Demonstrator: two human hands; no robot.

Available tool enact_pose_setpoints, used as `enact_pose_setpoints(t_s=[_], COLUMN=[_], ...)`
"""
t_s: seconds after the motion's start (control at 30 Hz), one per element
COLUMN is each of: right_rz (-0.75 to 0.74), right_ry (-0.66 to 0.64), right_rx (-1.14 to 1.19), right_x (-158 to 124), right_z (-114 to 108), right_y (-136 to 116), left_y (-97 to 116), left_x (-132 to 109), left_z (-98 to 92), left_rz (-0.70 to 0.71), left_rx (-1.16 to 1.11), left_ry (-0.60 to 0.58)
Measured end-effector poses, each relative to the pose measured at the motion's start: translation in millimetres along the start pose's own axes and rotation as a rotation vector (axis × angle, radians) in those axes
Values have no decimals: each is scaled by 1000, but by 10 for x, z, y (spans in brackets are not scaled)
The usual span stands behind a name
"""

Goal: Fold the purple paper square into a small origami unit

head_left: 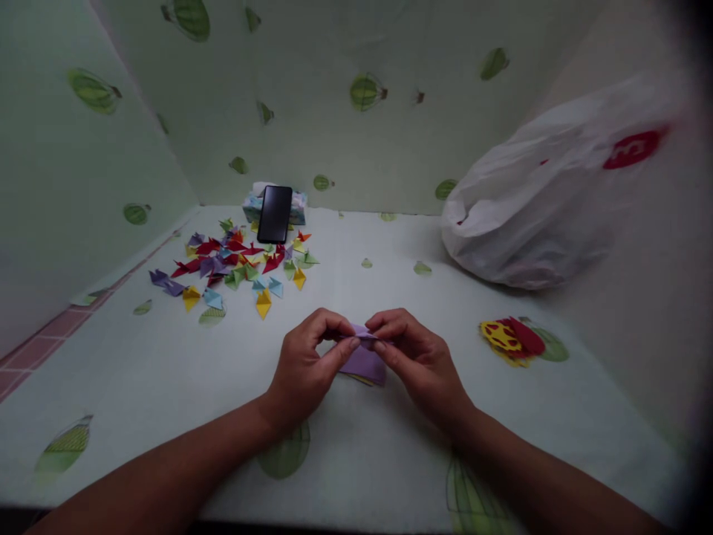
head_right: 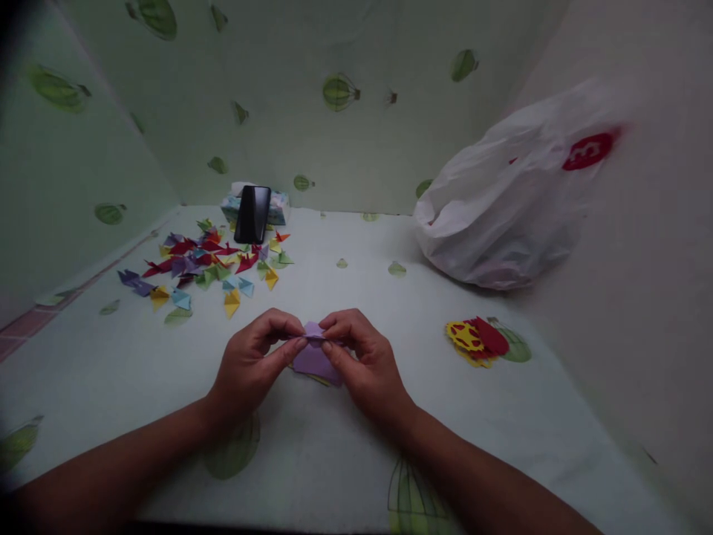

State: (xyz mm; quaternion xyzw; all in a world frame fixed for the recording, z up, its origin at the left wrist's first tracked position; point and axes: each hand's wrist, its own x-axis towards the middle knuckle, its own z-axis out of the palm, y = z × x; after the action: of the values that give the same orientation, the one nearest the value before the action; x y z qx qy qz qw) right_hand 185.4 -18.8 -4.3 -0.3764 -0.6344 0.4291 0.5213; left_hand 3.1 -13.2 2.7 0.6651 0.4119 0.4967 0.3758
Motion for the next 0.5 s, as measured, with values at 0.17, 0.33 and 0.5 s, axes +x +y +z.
enact_pose_setpoints(t_s=[0.17,0.33,0.5], right_rz=[-24,-25,-63], right_ry=[-2,-37,-18], right_rx=[-42,-64,-122], right_x=[13,16,17], right_z=[-8,-17,-20], right_y=[-7,-10,-36], left_y=[4,11,6], left_x=[5,-2,9], left_z=[-11,-8,2], left_rz=[1,43,6], left_rx=[-6,4,-16], left_ry=[6,-7,-23])
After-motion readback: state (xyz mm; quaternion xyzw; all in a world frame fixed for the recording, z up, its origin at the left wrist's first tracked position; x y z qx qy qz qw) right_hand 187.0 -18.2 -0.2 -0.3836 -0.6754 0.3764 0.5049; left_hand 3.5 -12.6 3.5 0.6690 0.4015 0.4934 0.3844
